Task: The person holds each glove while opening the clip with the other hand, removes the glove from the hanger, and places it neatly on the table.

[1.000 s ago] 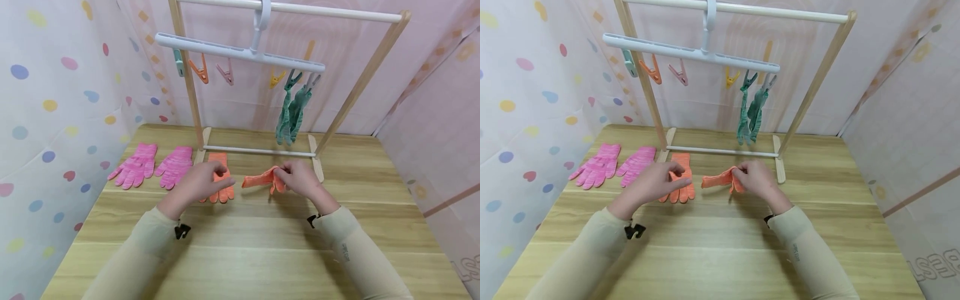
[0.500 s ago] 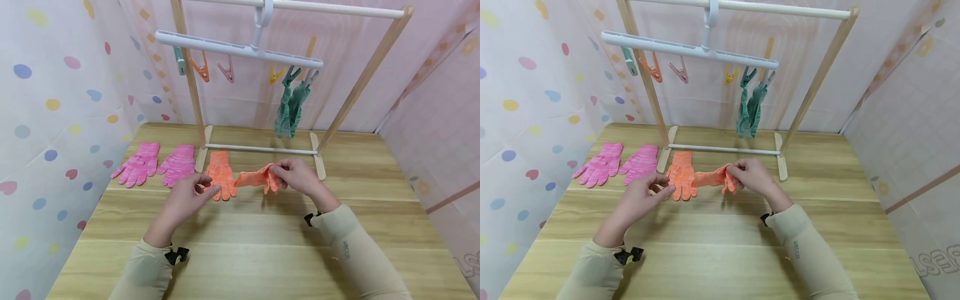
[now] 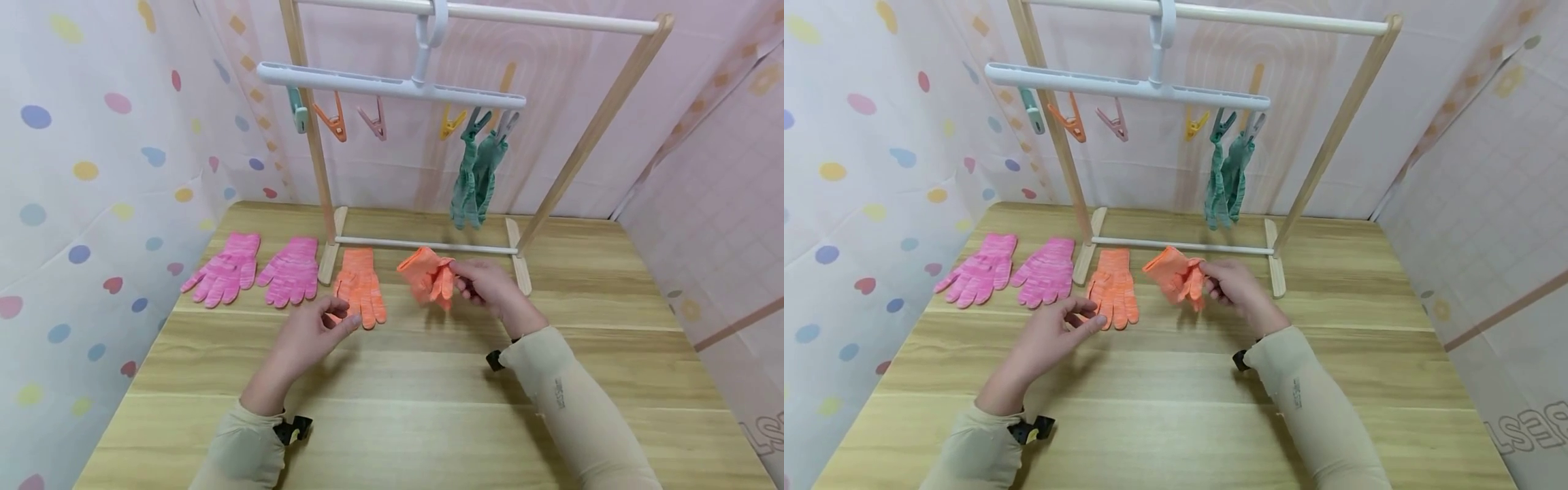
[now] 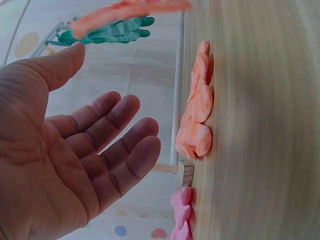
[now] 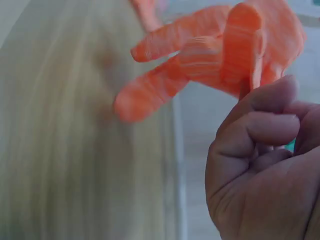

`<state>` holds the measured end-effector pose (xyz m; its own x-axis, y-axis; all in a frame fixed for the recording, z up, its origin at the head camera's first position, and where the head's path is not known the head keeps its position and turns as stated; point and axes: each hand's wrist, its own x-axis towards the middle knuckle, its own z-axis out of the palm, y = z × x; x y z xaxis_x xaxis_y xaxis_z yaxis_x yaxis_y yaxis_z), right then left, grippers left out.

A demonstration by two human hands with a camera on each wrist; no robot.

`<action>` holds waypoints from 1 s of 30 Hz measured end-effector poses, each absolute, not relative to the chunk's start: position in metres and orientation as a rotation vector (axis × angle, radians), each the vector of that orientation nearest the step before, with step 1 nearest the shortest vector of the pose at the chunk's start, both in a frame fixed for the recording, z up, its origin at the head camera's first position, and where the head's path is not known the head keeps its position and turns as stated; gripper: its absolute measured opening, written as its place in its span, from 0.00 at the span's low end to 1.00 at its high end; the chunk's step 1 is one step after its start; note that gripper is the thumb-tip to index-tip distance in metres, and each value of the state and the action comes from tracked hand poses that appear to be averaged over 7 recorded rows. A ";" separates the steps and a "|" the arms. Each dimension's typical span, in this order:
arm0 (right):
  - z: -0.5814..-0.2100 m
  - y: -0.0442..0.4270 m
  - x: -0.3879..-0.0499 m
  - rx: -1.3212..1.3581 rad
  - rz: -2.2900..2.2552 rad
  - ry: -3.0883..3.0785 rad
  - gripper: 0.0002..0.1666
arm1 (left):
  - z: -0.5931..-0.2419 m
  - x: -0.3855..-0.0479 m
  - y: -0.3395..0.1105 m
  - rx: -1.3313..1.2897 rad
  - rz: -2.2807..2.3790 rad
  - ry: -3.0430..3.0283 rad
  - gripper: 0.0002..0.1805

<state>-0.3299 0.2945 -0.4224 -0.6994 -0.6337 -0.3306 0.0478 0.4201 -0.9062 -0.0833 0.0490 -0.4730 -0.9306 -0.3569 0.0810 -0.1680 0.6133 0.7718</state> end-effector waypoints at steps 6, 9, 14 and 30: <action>-0.436 0.299 -0.347 -0.471 -1.106 2.256 0.23 | -0.476 -0.083 0.050 0.403 -1.201 -2.613 0.26; -0.444 0.301 -0.353 -0.578 -0.928 2.400 0.26 | -0.479 -0.083 0.051 0.403 -1.184 -2.610 0.25; -0.449 0.305 -0.356 -0.682 -0.642 2.571 0.29 | -0.480 -0.082 0.051 0.410 -1.161 -2.624 0.24; -0.448 0.272 -0.342 -0.830 -0.217 2.685 0.27 | -0.483 -0.085 0.060 0.330 -1.026 -2.790 0.32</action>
